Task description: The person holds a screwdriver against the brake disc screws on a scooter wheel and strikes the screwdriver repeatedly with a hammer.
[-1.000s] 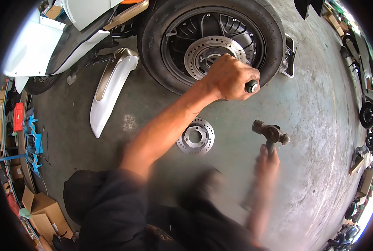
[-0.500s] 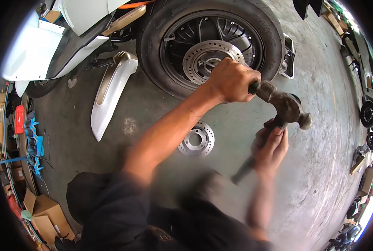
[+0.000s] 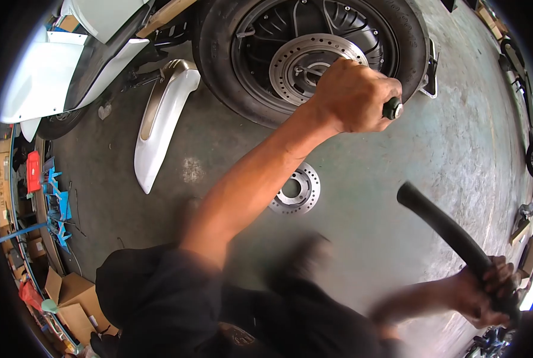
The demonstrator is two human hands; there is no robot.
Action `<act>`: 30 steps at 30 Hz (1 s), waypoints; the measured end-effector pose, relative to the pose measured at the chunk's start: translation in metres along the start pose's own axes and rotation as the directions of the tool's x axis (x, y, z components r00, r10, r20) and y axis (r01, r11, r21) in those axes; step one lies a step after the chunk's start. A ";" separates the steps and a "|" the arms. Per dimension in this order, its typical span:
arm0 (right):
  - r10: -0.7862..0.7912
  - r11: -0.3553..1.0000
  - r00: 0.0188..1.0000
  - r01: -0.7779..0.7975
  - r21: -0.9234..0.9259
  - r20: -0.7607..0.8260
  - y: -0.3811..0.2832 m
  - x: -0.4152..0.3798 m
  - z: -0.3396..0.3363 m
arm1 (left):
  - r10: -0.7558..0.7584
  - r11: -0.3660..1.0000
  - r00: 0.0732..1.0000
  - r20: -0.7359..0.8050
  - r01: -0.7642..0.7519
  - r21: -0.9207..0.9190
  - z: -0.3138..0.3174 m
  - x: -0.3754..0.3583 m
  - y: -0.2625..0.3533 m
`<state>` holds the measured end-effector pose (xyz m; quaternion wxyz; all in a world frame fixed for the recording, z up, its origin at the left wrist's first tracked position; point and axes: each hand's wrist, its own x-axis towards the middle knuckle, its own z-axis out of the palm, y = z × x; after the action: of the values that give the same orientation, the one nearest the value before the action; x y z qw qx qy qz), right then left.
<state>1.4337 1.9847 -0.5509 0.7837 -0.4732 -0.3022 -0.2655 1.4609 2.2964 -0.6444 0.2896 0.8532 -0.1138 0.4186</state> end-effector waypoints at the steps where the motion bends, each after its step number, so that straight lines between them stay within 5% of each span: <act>1: 0.049 0.998 0.998 -0.050 0.025 0.039 0.011 -0.012 -0.004 | 0.021 1.000 1.000 0.016 -0.021 -0.008 0.000 -0.002 -0.001; 3: 0.217 0.975 0.974 -0.213 -0.059 0.068 0.041 -0.057 0.002 | 0.074 0.997 0.997 0.010 -0.074 -0.003 0.005 -0.005 -0.001; 4: 0.386 0.874 0.911 -0.311 -0.373 0.146 0.047 -0.067 0.001 | 0.128 0.991 0.991 0.049 -0.126 -0.052 0.001 -0.008 0.006; 6: 0.652 0.521 0.736 -0.258 -0.813 0.184 0.092 -0.068 0.011 | 0.088 0.996 0.991 0.097 -0.088 -0.007 0.006 -0.014 0.010; 8: 0.731 0.470 0.663 -0.316 -0.824 0.163 0.104 -0.106 -0.041 | 0.071 0.997 0.991 0.114 -0.066 -0.048 0.013 -0.019 0.010; 17: 0.948 0.059 0.284 -0.595 -0.802 -0.142 0.076 -0.175 -0.070 | 0.086 0.996 0.994 0.064 -0.085 -0.021 -0.005 -0.003 0.013; 28: 0.940 0.048 0.290 -0.633 -0.773 -0.179 0.056 -0.156 -0.046 | 0.085 0.996 0.995 0.047 -0.084 -0.022 -0.007 -0.004 0.007; 30: 0.930 0.127 0.344 -0.637 -0.760 -0.133 0.057 -0.151 -0.044 | 0.084 0.996 0.995 0.047 -0.083 -0.014 -0.007 -0.005 0.008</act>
<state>1.3811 1.9879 -0.7097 0.4736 -0.8562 -0.0130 0.2060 1.4496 2.2936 -0.6416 0.2743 0.8557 -0.1588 0.4091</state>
